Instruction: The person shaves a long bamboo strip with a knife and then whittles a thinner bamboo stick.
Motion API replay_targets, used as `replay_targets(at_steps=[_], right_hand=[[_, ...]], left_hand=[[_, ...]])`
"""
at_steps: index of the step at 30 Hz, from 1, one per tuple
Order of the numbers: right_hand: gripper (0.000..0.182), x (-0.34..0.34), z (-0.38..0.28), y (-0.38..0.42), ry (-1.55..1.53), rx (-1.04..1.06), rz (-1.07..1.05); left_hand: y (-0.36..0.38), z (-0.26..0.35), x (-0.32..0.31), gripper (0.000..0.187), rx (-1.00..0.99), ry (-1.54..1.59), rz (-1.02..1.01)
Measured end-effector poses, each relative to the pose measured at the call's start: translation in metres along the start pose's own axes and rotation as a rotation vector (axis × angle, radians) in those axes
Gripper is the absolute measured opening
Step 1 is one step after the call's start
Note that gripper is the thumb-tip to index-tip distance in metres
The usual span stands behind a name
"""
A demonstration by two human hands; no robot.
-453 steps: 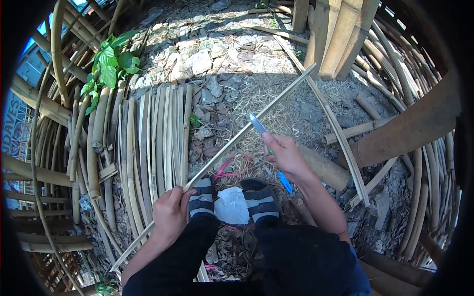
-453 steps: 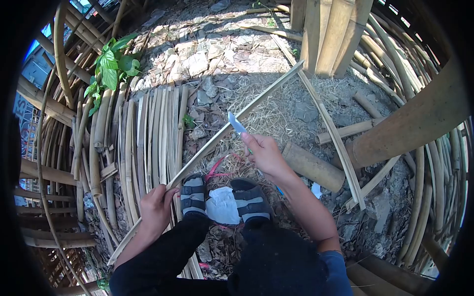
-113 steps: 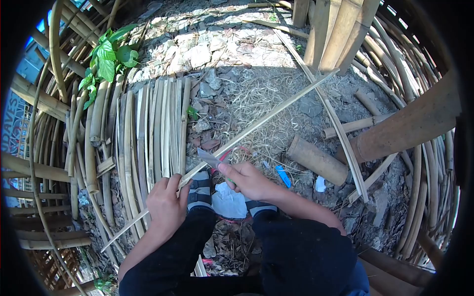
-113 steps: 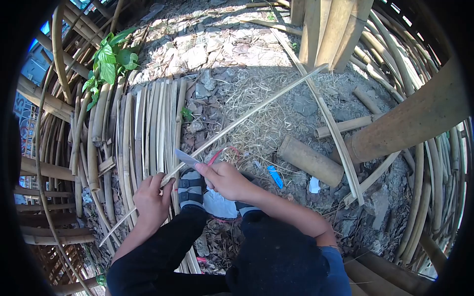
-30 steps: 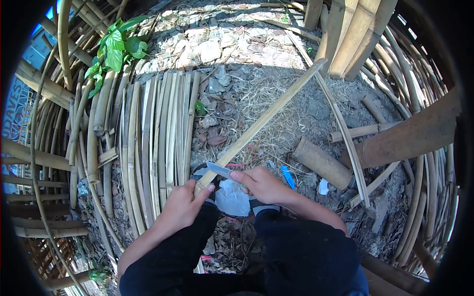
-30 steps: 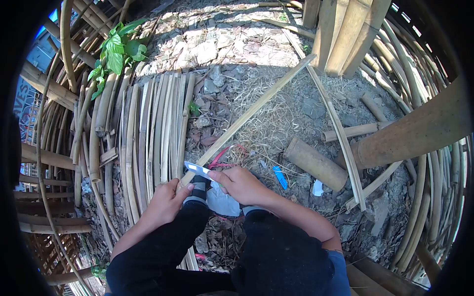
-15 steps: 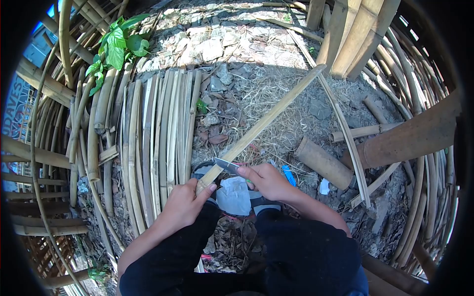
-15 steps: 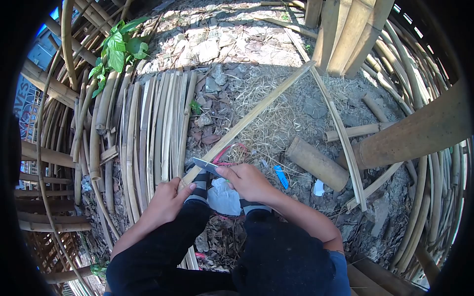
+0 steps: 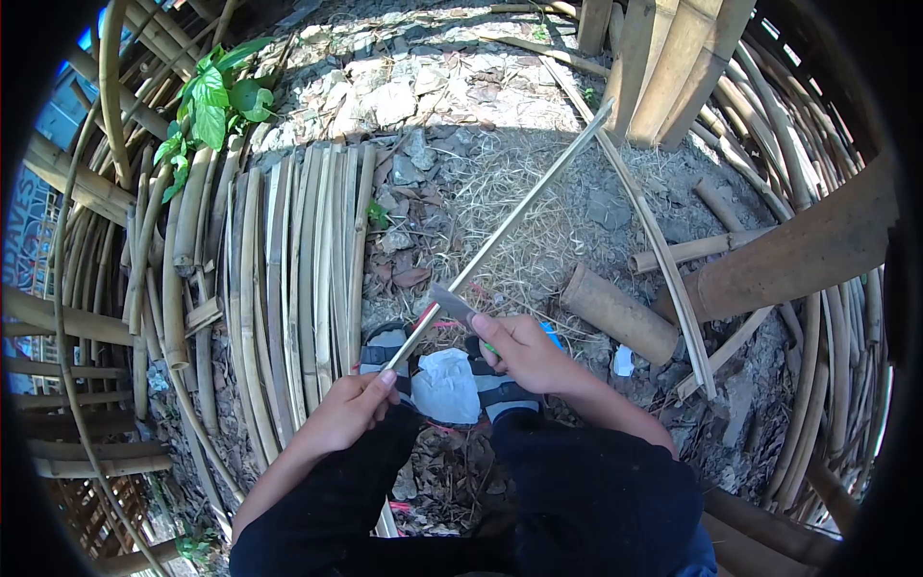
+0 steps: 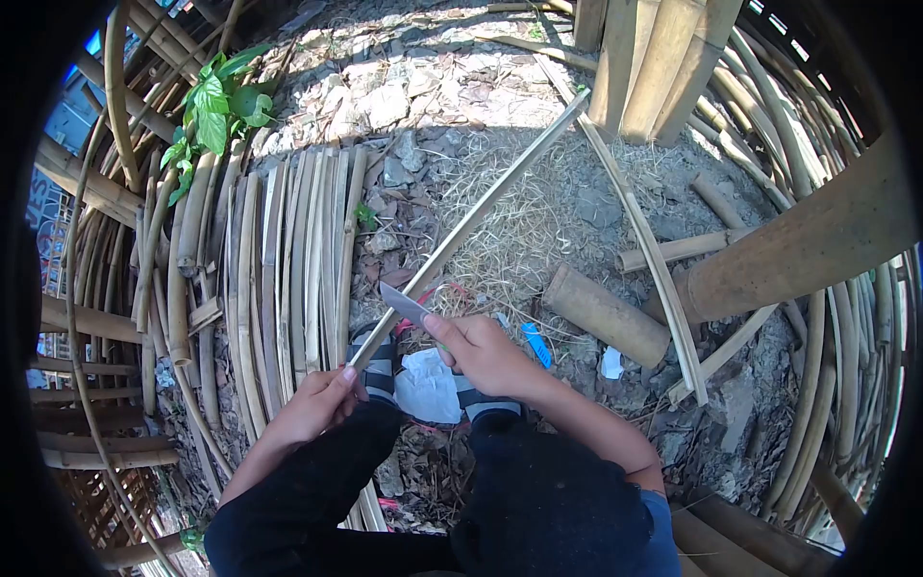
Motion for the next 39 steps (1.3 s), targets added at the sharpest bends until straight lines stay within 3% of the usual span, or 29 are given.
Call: replay_targets(at_steps=[4,6,10,15,19,21,22,24,29,39], right_hand=[[0.064,-0.016,-0.004,-0.005,0.101,0.053,0.012],[0.064,-0.017,-0.005,-0.007,0.123,0.052,0.03],[0.062,-0.008,0.0,-0.009,0.075,-0.012,0.001],[0.062,0.014,0.004,-0.013,0.095,-0.056,-0.015],[0.064,0.039,0.022,-0.027,0.039,-0.082,0.058],[0.062,0.074,0.024,-0.031,-0.098,-0.181,0.272],[0.062,0.082,0.023,-0.03,-0.095,-0.178,0.276],[0.061,0.09,0.023,-0.026,-0.134,-0.251,0.222],[0.06,0.009,-0.003,-0.002,-0.008,-0.081,-0.091],[0.062,0.037,0.005,-0.019,0.144,-0.037,0.035]], left_hand=[[0.004,0.007,-0.006,0.046,0.006,0.015,-0.029],[0.002,0.005,-0.006,0.042,-0.189,-0.138,-0.025],[0.005,0.009,-0.006,0.035,-0.315,-0.379,0.079],[0.009,0.015,-0.008,0.033,-0.369,-0.463,0.149],[0.013,0.021,-0.009,0.029,-0.312,-0.428,0.176],[0.017,0.016,-0.005,0.029,-0.311,-0.424,0.179],[0.017,0.015,-0.004,0.028,-0.315,-0.419,0.186],[0.017,0.018,-0.004,0.029,-0.304,-0.422,0.193],[0.012,0.019,-0.007,0.028,-0.334,-0.473,0.198],[0.008,0.011,-0.003,0.026,-0.548,-0.619,0.284]])
Point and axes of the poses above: each hand's wrist, its own y-axis away from the middle knuckle, its own x-axis out of the back of the hand, z = x × y, the point moved 2 cm from there along -y, towards the middle knuckle, and after that the axes turned 14 degrees about y, right-handed, at the moved point
